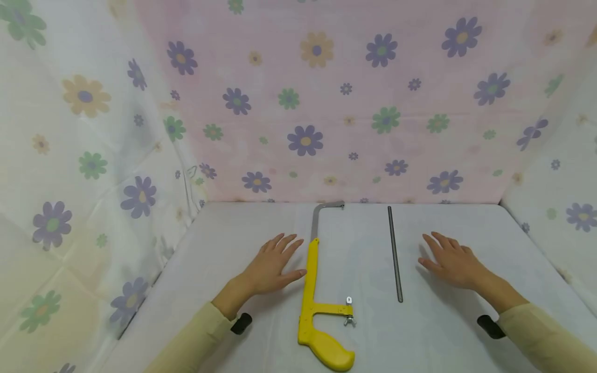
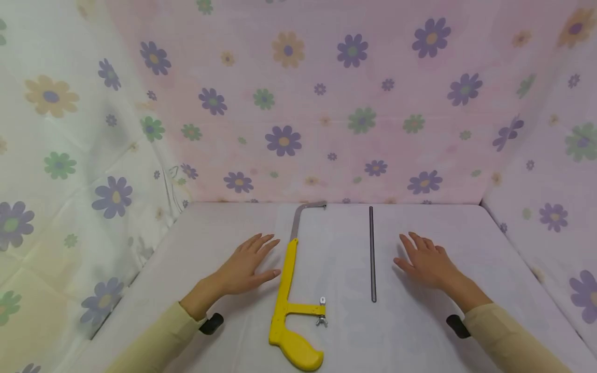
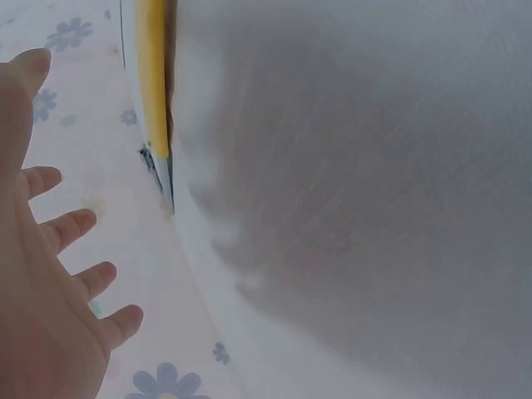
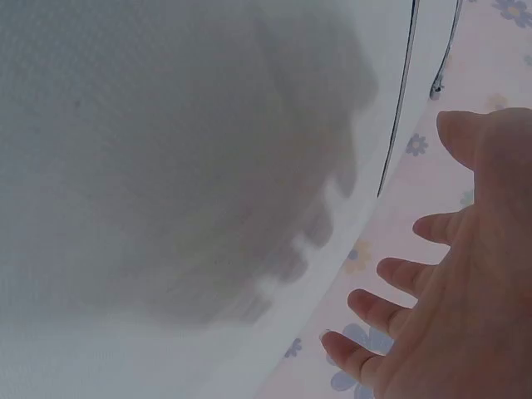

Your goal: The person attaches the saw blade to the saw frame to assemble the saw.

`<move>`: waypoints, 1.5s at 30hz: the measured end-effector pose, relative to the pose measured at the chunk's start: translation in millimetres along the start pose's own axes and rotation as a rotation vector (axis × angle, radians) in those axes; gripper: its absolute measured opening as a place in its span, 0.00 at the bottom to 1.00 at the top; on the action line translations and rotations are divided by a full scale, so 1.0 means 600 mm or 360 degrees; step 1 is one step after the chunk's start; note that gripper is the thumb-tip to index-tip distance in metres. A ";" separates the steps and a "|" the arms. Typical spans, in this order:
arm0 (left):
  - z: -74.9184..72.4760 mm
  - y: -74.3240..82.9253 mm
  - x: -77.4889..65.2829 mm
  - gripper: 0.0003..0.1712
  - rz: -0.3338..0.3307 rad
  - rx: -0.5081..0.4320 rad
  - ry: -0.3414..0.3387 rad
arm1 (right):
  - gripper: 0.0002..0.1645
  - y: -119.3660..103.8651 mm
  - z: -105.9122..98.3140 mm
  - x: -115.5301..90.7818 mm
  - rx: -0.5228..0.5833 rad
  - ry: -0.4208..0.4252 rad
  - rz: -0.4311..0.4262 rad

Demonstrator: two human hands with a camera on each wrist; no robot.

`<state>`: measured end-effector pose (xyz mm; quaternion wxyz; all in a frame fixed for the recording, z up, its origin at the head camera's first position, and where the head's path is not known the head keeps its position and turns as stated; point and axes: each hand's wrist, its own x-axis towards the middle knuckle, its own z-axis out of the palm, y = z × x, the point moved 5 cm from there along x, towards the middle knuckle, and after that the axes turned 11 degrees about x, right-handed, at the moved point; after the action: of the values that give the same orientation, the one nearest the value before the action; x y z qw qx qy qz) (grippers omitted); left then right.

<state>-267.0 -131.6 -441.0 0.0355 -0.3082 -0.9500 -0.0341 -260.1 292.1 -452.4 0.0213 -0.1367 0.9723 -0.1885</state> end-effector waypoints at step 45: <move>0.027 0.060 0.009 0.29 0.0116 -0.0516 -0.0173 | 0.39 -0.036 0.016 0.020 0.0739 -0.0022 0.0215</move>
<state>-251.0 -98.3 -454.8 -0.0648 -0.3456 -0.9208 -0.1688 -265.2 265.8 -453.2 0.0714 -0.0640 0.9096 -0.4042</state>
